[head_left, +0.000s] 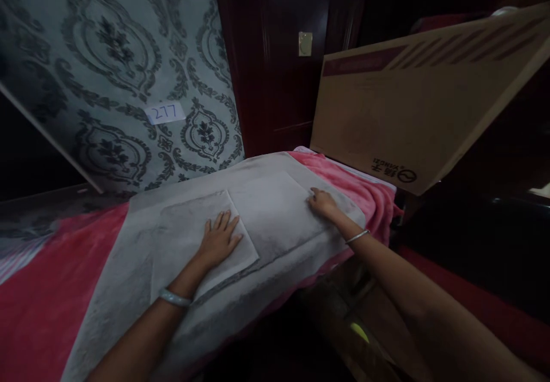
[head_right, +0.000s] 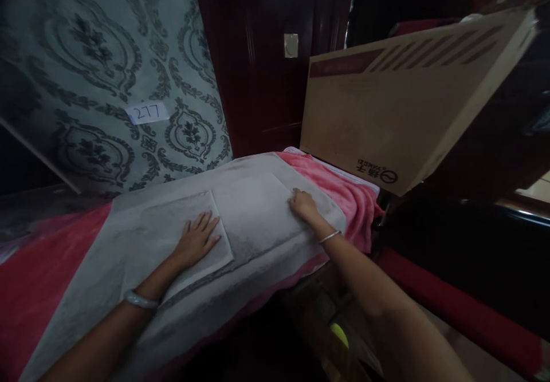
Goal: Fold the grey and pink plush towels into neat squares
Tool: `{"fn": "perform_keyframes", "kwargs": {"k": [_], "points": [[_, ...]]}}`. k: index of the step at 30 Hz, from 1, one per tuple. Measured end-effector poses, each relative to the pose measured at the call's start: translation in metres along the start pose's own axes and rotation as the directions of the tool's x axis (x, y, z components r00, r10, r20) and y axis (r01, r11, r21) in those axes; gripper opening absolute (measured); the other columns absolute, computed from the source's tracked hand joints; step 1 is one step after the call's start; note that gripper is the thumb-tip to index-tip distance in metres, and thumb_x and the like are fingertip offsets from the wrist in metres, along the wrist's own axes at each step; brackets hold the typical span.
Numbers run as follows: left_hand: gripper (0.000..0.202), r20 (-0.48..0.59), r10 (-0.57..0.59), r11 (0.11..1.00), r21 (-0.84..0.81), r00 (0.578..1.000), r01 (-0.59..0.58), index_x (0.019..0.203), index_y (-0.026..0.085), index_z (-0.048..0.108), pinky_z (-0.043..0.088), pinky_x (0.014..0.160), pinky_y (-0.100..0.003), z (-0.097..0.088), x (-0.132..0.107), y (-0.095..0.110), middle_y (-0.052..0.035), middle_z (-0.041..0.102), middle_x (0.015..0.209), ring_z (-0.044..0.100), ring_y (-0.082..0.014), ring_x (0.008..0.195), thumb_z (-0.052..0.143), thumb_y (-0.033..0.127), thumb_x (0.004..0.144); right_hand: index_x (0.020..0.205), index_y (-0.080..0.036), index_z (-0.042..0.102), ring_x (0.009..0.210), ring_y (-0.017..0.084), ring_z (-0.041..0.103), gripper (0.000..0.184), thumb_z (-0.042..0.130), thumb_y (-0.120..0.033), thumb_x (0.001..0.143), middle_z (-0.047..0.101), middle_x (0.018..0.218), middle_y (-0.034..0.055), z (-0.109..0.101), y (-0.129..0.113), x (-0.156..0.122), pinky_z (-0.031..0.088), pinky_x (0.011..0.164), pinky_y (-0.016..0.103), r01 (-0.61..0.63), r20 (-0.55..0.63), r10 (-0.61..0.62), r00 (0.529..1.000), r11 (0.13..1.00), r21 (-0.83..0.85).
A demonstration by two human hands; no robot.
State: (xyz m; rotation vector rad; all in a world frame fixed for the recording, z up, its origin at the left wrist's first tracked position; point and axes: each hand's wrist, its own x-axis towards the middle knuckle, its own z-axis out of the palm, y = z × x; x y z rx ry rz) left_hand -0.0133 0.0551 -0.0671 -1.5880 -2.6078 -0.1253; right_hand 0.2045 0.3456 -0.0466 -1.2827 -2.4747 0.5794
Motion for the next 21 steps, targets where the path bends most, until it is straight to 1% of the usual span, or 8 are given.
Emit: {"fn": "perform_keyframes", "kwargs": {"k": [2, 5, 10, 13, 15, 17, 19, 21], "points": [[0.061, -0.023, 0.002, 1.0, -0.007, 1.0, -0.002, 0.154, 0.027, 0.042, 0.016, 0.121, -0.064, 0.007, -0.002, 0.002, -0.0117, 0.026, 0.166, 0.019, -0.0346, 0.155, 0.042, 0.05, 0.097, 0.141, -0.008, 0.056, 0.127, 0.031, 0.058, 0.051, 0.058, -0.026, 0.093, 0.061, 0.136, 0.0235, -0.001, 0.004, 0.01, 0.044, 0.104, 0.038, -0.018, 0.055, 0.017, 0.998, 1.0, 0.006], [0.062, -0.018, 0.008, 1.0, -0.03, 1.0, -0.009, 0.154, 0.026, 0.041, 0.015, 0.122, -0.064, 0.008, -0.004, 0.002, -0.012, 0.024, 0.166, 0.018, -0.0344, 0.155, 0.043, 0.051, 0.097, 0.133, -0.008, 0.063, 0.123, 0.029, 0.061, 0.046, 0.061, -0.025, 0.09, 0.063, 0.134, 0.0217, -0.002, 0.007, 0.02, 0.046, 0.101, 0.033, -0.029, 0.121, 0.025, 0.992, 0.999, 0.033], [0.062, -0.019, 0.02, 0.995, -0.094, 1.0, -0.022, 0.154, 0.026, 0.041, 0.012, 0.123, -0.064, 0.008, -0.01, 0.001, -0.0104, 0.025, 0.167, 0.016, -0.034, 0.155, 0.045, 0.051, 0.097, 0.135, -0.007, 0.062, 0.11, 0.024, 0.068, 0.051, 0.064, -0.028, 0.089, 0.065, 0.132, 0.0199, -0.011, 0.015, 0.027, 0.053, 0.089, 0.028, -0.027, 0.239, -0.003, 0.971, 0.992, 0.12], [0.061, -0.044, 0.02, 0.981, -0.192, 0.999, -0.028, 0.15, 0.025, 0.047, 0.009, 0.123, -0.064, 0.01, -0.01, -0.002, -0.0105, 0.028, 0.165, 0.017, -0.0342, 0.155, 0.051, 0.05, 0.094, 0.14, -0.007, 0.056, 0.105, 0.023, 0.07, 0.056, 0.063, -0.027, 0.089, 0.064, 0.132, 0.0216, -0.013, 0.017, 0.023, 0.056, 0.084, 0.029, -0.092, 0.282, 0.002, 0.959, 0.948, 0.306], [0.056, -0.087, 0.009, 0.939, -0.342, 0.996, -0.038, 0.144, 0.026, 0.054, 0.009, 0.124, -0.063, 0.012, -0.009, -0.008, -0.0093, 0.034, 0.163, 0.022, -0.0323, 0.154, 0.053, 0.048, 0.094, 0.141, -0.008, 0.055, 0.099, 0.023, 0.071, 0.053, 0.058, -0.024, 0.09, 0.068, 0.125, 0.0217, -0.013, 0.013, 0.02, 0.057, 0.081, 0.031, -0.171, 0.358, -0.021, 0.933, 0.851, 0.496], [0.05, -0.159, -0.052, 0.811, -0.583, 0.986, -0.051, 0.14, 0.024, 0.059, 0.017, 0.125, -0.057, 0.013, -0.006, -0.018, -0.009, 0.042, 0.159, 0.032, -0.0285, 0.15, 0.045, 0.045, 0.097, 0.14, -0.009, 0.055, 0.091, 0.023, 0.072, 0.049, 0.05, -0.022, 0.092, 0.072, 0.116, 0.0195, -0.015, 0.0, 0.018, 0.058, 0.079, 0.034, -0.221, 0.427, -0.082, 0.901, 0.759, 0.612], [0.054, -0.21, -0.194, 0.566, -0.822, 0.958, -0.065, 0.143, 0.021, 0.055, 0.032, 0.121, -0.051, 0.01, -0.003, -0.03, -0.0108, 0.046, 0.156, 0.043, -0.0255, 0.144, 0.029, 0.043, 0.102, 0.137, -0.009, 0.056, 0.085, 0.022, 0.072, 0.047, 0.046, -0.022, 0.093, 0.074, 0.108, 0.0174, -0.018, -0.025, 0.017, 0.058, 0.078, 0.034, -0.211, 0.434, -0.137, 0.891, 0.721, 0.66], [0.06, -0.167, -0.339, 0.298, -0.952, 0.926, -0.063, 0.15, 0.02, 0.045, 0.044, 0.112, -0.047, 0.006, -0.001, -0.04, -0.0134, 0.048, 0.154, 0.052, -0.0247, 0.137, 0.017, 0.044, 0.103, 0.132, -0.008, 0.059, 0.081, 0.021, 0.071, 0.044, 0.046, -0.021, 0.092, 0.074, 0.101, 0.0161, -0.021, -0.061, 0.012, 0.058, 0.075, 0.033, -0.148, 0.4, -0.199, 0.895, 0.714, 0.684]]}}
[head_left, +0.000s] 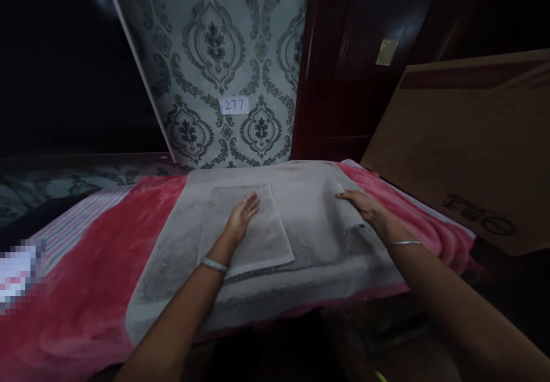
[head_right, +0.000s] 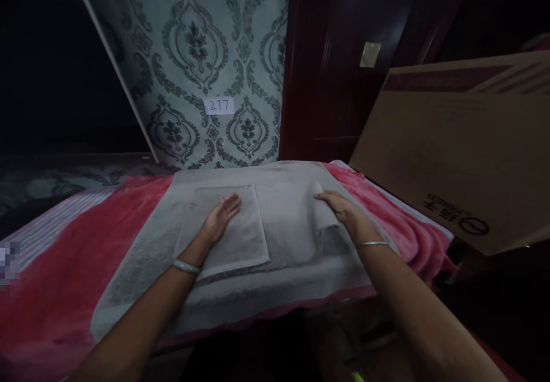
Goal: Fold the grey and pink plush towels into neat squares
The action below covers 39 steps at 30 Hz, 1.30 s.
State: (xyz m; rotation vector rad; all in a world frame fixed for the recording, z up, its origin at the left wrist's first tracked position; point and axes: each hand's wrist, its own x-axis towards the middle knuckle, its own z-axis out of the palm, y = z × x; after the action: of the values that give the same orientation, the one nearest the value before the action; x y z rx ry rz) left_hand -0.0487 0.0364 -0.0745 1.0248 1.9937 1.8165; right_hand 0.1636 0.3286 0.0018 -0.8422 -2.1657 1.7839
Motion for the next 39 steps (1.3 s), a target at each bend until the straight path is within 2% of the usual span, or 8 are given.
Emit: {"fn": "perform_keyframes", "kwargs": {"k": [3, 6, 10, 12, 18, 26, 33, 39], "points": [[0.063, -0.048, -0.161, 0.94, -0.314, 0.986, 0.138, 0.153, 0.02, 0.037, 0.05, 0.107, -0.046, -0.011, 0.005, 0.002, -0.0166, 0.053, 0.149, 0.058, -0.0237, 0.13, 0.011, 0.048, 0.103, 0.122, -0.011, 0.066, 0.08, 0.02, 0.069, 0.04, 0.051, -0.017, 0.086, 0.075, 0.094, 0.0107, 0.057, -0.04, 0.001, 0.056, 0.076, 0.031, 0.179, 0.096, -0.177, 0.979, 0.984, -0.012], [0.059, -0.05, -0.258, 0.769, -0.616, 0.965, 0.173, 0.145, 0.019, 0.043, 0.053, 0.102, -0.045, -0.016, 0.004, 0.003, -0.0186, 0.06, 0.138, 0.064, -0.0243, 0.122, 0.023, 0.053, 0.101, 0.119, -0.014, 0.068, 0.087, 0.019, 0.067, 0.043, 0.057, -0.013, 0.078, 0.074, 0.096, 0.0041, 0.13, -0.057, -0.001, 0.053, 0.08, 0.028, 0.388, 0.228, -0.354, 0.907, 0.912, -0.129], [0.046, -0.002, -0.337, 0.483, -0.859, 0.942, 0.171, 0.127, 0.017, 0.054, 0.057, 0.092, -0.045, -0.019, 0.002, 0.002, -0.0158, 0.069, 0.115, 0.071, -0.0265, 0.104, 0.047, 0.05, 0.096, 0.118, -0.011, 0.068, 0.078, 0.017, 0.06, 0.049, 0.068, -0.009, 0.069, 0.068, 0.082, 0.0008, 0.213, -0.036, -0.008, 0.048, 0.074, 0.027, 0.505, 0.355, -0.377, 0.856, 0.757, -0.414], [0.038, 0.028, -0.326, 0.453, -0.873, 0.945, 0.182, 0.123, 0.015, 0.056, 0.057, 0.093, -0.046, -0.019, 0.002, 0.001, -0.0146, 0.072, 0.111, 0.071, -0.0272, 0.103, 0.049, 0.042, 0.097, 0.114, -0.01, 0.07, 0.068, 0.015, 0.055, 0.045, 0.07, -0.009, 0.07, 0.061, 0.07, -0.0023, 0.232, -0.019, -0.012, 0.045, 0.068, 0.026, 0.51, 0.375, -0.365, 0.852, 0.74, -0.439], [0.061, -0.072, -0.269, 0.593, -0.798, 0.961, 0.106, 0.141, 0.021, 0.049, 0.051, 0.105, -0.04, -0.011, 0.007, -0.007, -0.009, 0.072, 0.121, 0.068, -0.024, 0.115, 0.069, 0.021, 0.083, 0.131, -0.015, 0.064, 0.069, 0.014, 0.058, 0.043, 0.057, -0.026, 0.091, 0.068, 0.08, 0.0007, 0.216, 0.018, -0.029, 0.047, 0.068, 0.026, 0.561, 0.361, -0.452, 0.816, 0.77, -0.304], [0.062, -0.145, -0.091, 0.955, -0.294, 0.985, 0.045, 0.13, 0.016, 0.064, 0.048, 0.106, -0.041, -0.002, 0.007, -0.023, -0.0107, 0.067, 0.131, 0.063, -0.0271, 0.118, 0.077, 0.023, 0.07, 0.121, -0.019, 0.071, 0.106, 0.023, 0.062, 0.033, 0.053, -0.026, 0.093, 0.071, 0.111, 0.0106, 0.175, 0.062, -0.057, 0.048, 0.096, 0.039, 0.706, 0.124, -0.734, 0.668, 0.572, -0.416], [0.055, -0.211, -0.085, 0.983, -0.178, 0.974, 0.047, 0.127, 0.016, 0.067, 0.047, 0.106, -0.039, 0.002, 0.008, -0.027, -0.0088, 0.069, 0.124, 0.064, -0.0242, 0.114, 0.067, 0.017, 0.072, 0.129, -0.022, 0.066, 0.118, 0.029, 0.054, 0.042, 0.064, -0.041, 0.091, 0.064, 0.128, 0.013, 0.186, 0.068, -0.089, 0.044, 0.101, 0.047, 0.728, 0.327, -0.717, 0.616, 0.36, -0.583], [0.057, -0.197, -0.126, 0.975, -0.204, 0.972, 0.085, 0.13, 0.016, 0.064, 0.051, 0.098, -0.037, 0.0, 0.005, -0.023, -0.0071, 0.072, 0.116, 0.067, -0.0205, 0.099, 0.06, 0.014, 0.073, 0.117, -0.022, 0.071, 0.108, 0.025, 0.057, 0.027, 0.053, -0.029, 0.098, 0.069, 0.117, 0.0098, 0.207, 0.064, -0.094, 0.046, 0.092, 0.042, 0.712, 0.291, -0.738, 0.609, 0.347, -0.61]]}}
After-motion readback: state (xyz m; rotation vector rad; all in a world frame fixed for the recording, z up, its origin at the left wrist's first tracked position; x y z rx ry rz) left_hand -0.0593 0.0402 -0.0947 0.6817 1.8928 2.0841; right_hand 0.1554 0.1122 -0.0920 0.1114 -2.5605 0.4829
